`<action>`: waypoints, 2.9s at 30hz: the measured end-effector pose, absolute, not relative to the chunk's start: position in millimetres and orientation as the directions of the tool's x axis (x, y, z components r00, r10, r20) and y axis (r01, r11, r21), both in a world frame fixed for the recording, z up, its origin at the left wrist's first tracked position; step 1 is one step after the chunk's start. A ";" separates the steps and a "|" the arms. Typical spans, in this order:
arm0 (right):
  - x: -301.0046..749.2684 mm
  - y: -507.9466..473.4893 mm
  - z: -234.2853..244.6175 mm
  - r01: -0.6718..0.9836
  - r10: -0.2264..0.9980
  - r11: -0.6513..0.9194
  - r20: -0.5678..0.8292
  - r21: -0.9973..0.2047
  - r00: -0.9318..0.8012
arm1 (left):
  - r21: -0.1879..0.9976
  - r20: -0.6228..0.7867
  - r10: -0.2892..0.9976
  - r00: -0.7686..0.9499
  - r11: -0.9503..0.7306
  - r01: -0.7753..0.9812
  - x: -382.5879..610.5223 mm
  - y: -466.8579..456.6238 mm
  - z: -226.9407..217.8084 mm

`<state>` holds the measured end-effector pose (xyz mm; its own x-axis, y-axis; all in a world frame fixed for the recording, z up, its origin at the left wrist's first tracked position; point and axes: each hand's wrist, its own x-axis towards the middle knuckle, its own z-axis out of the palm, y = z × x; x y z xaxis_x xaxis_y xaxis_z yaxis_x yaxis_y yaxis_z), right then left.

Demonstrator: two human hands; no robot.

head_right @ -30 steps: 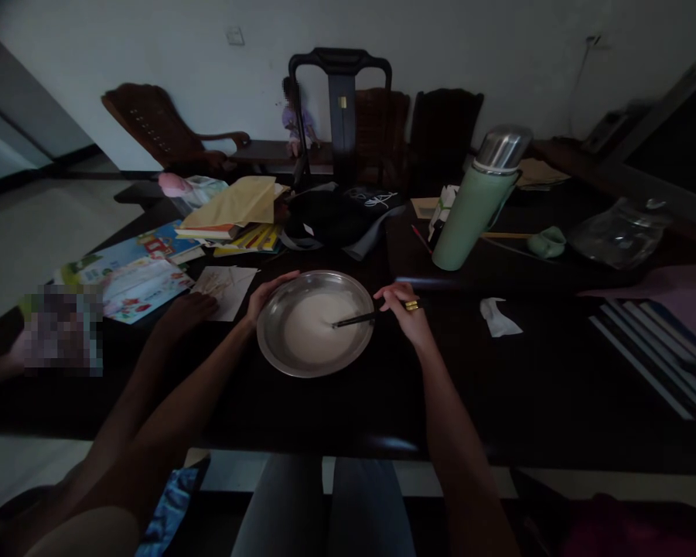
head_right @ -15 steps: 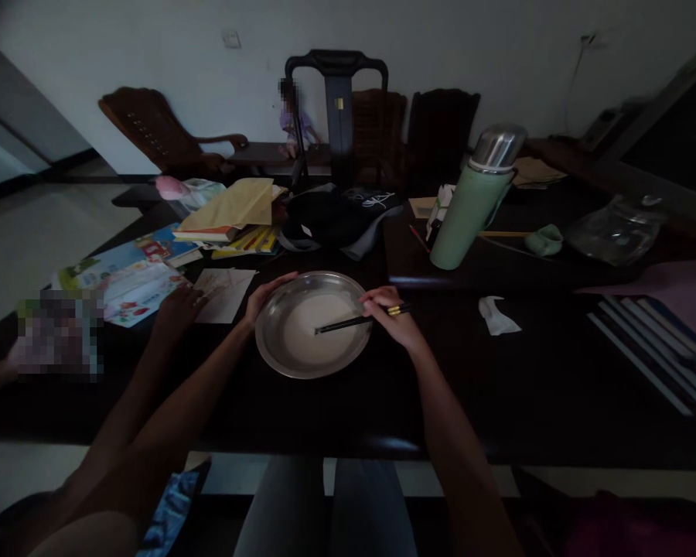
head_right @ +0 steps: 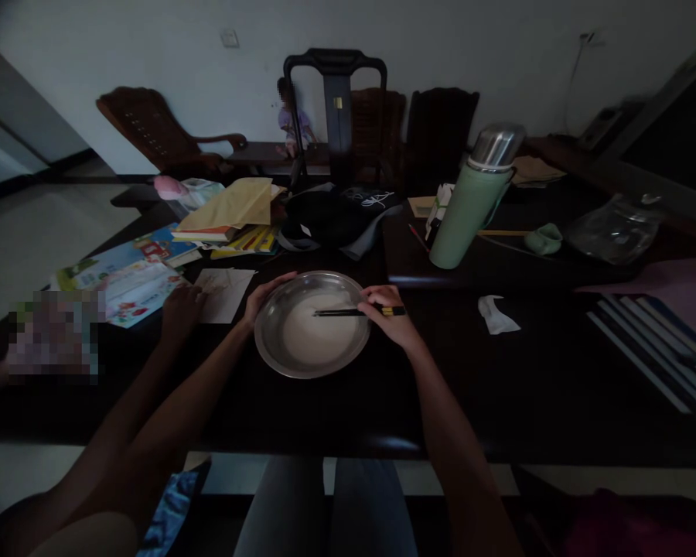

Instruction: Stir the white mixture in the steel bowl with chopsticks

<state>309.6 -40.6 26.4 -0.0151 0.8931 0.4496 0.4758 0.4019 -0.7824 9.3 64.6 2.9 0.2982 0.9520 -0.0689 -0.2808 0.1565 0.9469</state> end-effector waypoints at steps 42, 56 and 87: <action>311.2 -43.2 30.5 0.408 0.901 0.418 0.429 -0.812 -0.069 | 0.961 -0.089 0.963 0.254 0.150 -0.232 -16.7 57.9 23.9; 304.8 -41.7 27.7 0.456 0.904 0.402 0.423 -0.794 -0.059 | 0.983 -0.181 0.983 0.035 0.182 -0.018 -124.3 98.9 6.7; 314.5 -43.1 29.8 0.370 0.883 0.422 0.467 -0.828 0.039 | -0.281 0.500 0.269 0.823 -0.849 0.448 -161.9 130.6 -41.6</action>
<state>314.5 -43.1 29.8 0.0390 0.8831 0.4675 0.3697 0.4219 -0.8278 -161.9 130.6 -41.6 0.8232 0.2692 0.4999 0.4482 -0.8487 -0.2809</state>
